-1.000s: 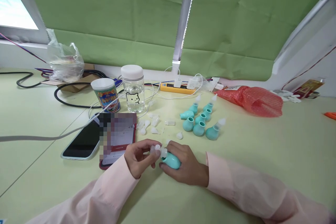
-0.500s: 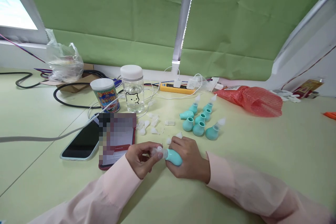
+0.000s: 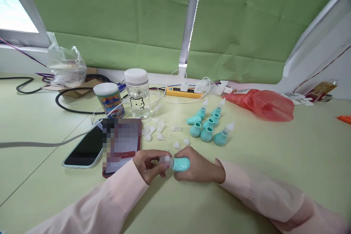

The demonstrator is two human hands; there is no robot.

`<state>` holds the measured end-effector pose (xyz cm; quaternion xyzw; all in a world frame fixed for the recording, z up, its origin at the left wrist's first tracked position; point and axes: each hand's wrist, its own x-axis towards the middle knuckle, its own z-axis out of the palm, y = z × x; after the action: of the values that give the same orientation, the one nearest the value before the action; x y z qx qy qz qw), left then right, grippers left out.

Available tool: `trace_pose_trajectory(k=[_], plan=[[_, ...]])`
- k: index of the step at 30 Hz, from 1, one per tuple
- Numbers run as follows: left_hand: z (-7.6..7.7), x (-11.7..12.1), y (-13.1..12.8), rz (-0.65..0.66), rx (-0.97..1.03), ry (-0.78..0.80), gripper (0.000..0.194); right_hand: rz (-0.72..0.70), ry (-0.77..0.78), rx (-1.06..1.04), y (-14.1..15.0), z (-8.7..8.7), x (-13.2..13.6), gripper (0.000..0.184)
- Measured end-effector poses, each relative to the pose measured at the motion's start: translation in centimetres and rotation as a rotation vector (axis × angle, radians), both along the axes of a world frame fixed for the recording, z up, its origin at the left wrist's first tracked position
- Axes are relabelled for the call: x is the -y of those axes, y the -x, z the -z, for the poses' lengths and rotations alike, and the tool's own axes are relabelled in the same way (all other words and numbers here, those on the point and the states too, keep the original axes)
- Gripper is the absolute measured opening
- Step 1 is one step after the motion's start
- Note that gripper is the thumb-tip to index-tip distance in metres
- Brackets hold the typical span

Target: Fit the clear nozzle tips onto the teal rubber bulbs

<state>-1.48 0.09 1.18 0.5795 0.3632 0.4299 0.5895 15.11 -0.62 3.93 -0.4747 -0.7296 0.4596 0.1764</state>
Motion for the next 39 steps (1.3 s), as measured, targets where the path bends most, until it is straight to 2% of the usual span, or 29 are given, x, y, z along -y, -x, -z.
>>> trace_pose_trajectory(k=[5, 9, 12, 18, 22, 24, 27, 29, 31, 34, 35, 39], plan=[[-0.7, 0.5, 0.0, 0.042, -0.019, -0.016, 0.017, 0.041, 0.354, -0.121, -0.1, -0.5, -0.2, 0.016], [-0.7, 0.6, 0.2, 0.050, -0.060, -0.120, 0.016, 0.081, 0.587, -0.230, -0.1, -0.3, -0.3, 0.012], [-0.6, 0.6, 0.4, 0.067, -0.085, -0.207, 0.015, 0.054, 0.762, -0.352, 0.0, 0.0, -0.4, 0.008], [-0.6, 0.5, 0.4, 0.066, -0.052, -0.243, 0.014, -0.037, 0.922, -0.569, 0.0, 0.2, -0.4, 0.004], [-0.8, 0.8, 0.3, 0.055, -0.024, -0.224, 0.012, -0.092, 0.983, -0.632, 0.1, 0.5, -0.4, 0.007], [-0.9, 0.9, 0.2, 0.031, 0.024, -0.158, 0.013, -0.087, 0.928, -0.603, 0.1, 0.5, -0.4, 0.010], [-1.1, 0.6, 0.2, 0.041, 0.163, 0.019, 0.019, -0.108, 0.736, -0.537, 0.0, -0.3, -0.4, 0.020], [-1.1, 0.1, 0.4, 0.032, 0.229, 0.112, 0.023, -0.120, 0.547, -0.467, -0.2, -1.2, -0.3, 0.033], [-1.1, -0.5, 0.6, -0.020, 0.254, 0.156, 0.025, -0.044, 0.249, -0.335, -0.6, -2.3, -0.3, 0.037], [-0.9, -1.0, 0.8, -0.094, 0.238, 0.098, 0.020, 0.136, -0.265, -0.050, -1.5, -3.6, -0.5, 0.033], [-0.9, -1.0, 0.8, -0.105, 0.216, 0.066, 0.018, 0.156, -0.364, 0.031, -1.8, -3.9, -0.6, 0.032], [-0.6, -0.5, 0.6, -0.089, 0.110, -0.052, 0.016, 0.071, -0.555, 0.356, -2.9, -4.1, -1.4, 0.020]])
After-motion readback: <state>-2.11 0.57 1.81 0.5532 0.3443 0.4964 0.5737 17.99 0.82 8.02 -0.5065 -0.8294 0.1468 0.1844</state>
